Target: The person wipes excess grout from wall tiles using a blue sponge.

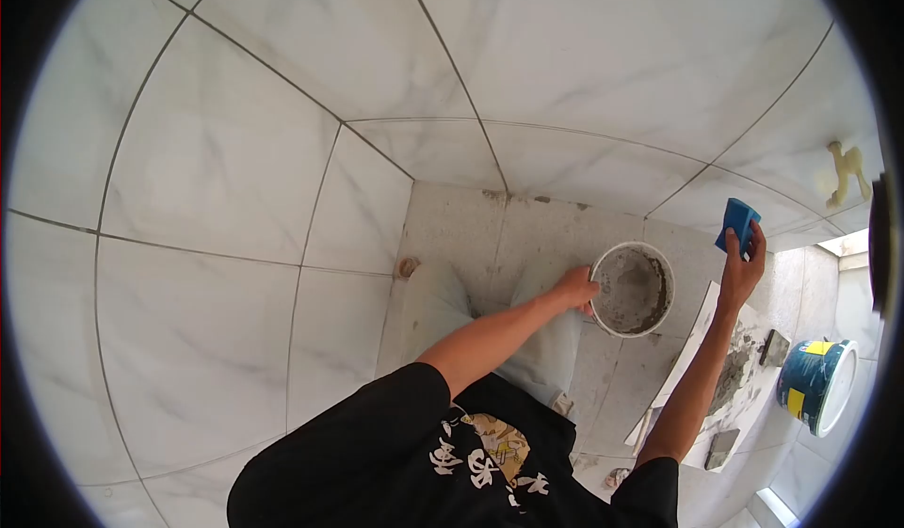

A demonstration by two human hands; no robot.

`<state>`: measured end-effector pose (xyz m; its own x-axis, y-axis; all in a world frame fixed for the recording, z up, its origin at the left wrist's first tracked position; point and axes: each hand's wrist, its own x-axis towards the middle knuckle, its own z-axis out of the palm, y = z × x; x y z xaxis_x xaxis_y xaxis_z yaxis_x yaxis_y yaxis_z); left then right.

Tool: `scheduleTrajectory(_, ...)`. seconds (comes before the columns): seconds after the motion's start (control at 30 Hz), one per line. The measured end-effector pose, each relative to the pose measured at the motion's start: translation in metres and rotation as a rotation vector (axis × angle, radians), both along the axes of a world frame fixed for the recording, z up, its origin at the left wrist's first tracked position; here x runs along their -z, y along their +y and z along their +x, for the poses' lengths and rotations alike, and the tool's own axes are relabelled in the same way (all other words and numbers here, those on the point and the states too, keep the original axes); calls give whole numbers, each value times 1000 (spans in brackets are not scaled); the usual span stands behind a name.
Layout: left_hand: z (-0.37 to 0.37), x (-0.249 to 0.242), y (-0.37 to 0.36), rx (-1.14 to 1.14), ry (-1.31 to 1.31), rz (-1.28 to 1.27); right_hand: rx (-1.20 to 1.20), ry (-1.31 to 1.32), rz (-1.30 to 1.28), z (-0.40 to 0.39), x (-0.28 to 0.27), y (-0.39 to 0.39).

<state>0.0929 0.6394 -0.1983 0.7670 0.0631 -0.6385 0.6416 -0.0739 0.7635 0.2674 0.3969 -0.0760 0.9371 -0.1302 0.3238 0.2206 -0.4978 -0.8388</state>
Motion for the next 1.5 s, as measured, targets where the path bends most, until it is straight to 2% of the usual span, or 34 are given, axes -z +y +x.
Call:
scheduleTrajectory(0.03,0,-1,2,-20,11,-16,6,2,70,1,1,-1)
scheduleTrajectory(0.1,-6,-2,10,-43,23,-28,20,-27,44,5,5,3)
scheduleTrajectory(0.17,-5,5,12,48,-32,-16,-13,-138,137,20,15,4)
scheduleTrajectory(0.2,-7,81,4,19,-44,138,-43,-191,223,26,15,10)
scheduleTrajectory(0.23,-14,38,2,-80,-78,-104,-10,-216,146,27,5,17)
scheduleTrajectory(0.27,-13,22,5,67,-42,-60,14,-301,88,26,-6,31)
scheduleTrajectory(0.3,-17,15,0,4,25,-4,-19,-356,191,29,-9,43)
scheduleTrajectory(0.4,-10,-13,3,89,78,10,39,-522,-13,37,-4,66)
scheduleTrajectory(0.53,-5,-3,14,140,85,53,-8,-518,-60,43,55,79)
scheduleTrajectory(0.6,0,2,15,227,-16,78,-104,-331,-129,47,101,74)
scheduleTrajectory(0.73,3,-15,15,270,6,135,-199,-209,-260,53,159,63)
scheduleTrajectory(0.87,1,-11,12,212,-16,128,-281,-115,-383,60,201,52)
scheduleTrajectory(0.93,3,-9,10,194,-35,134,-366,20,-505,64,229,47)
scheduleTrajectory(1.17,6,-1,11,165,0,91,-452,143,-678,74,263,56)
scheduleTrajectory(1.23,3,-2,11,170,16,85,-434,374,-1049,77,265,58)
scheduleTrajectory(1.27,2,-1,10,158,6,79,-439,376,-1047,72,259,60)
scheduleTrajectory(1.33,6,-3,12,147,-18,75,-25,603,-705,69,239,59)
scheduleTrajectory(1.37,8,-5,12,139,-28,75,-24,596,-709,72,238,57)
scheduleTrajectory(1.43,7,-5,9,133,-36,61,346,612,-585,72,238,48)
scheduleTrajectory(1.47,6,-1,9,135,-48,63,348,610,-592,75,250,45)
scheduleTrajectory(1.5,6,2,9,138,-59,69,220,528,-584,82,273,45)
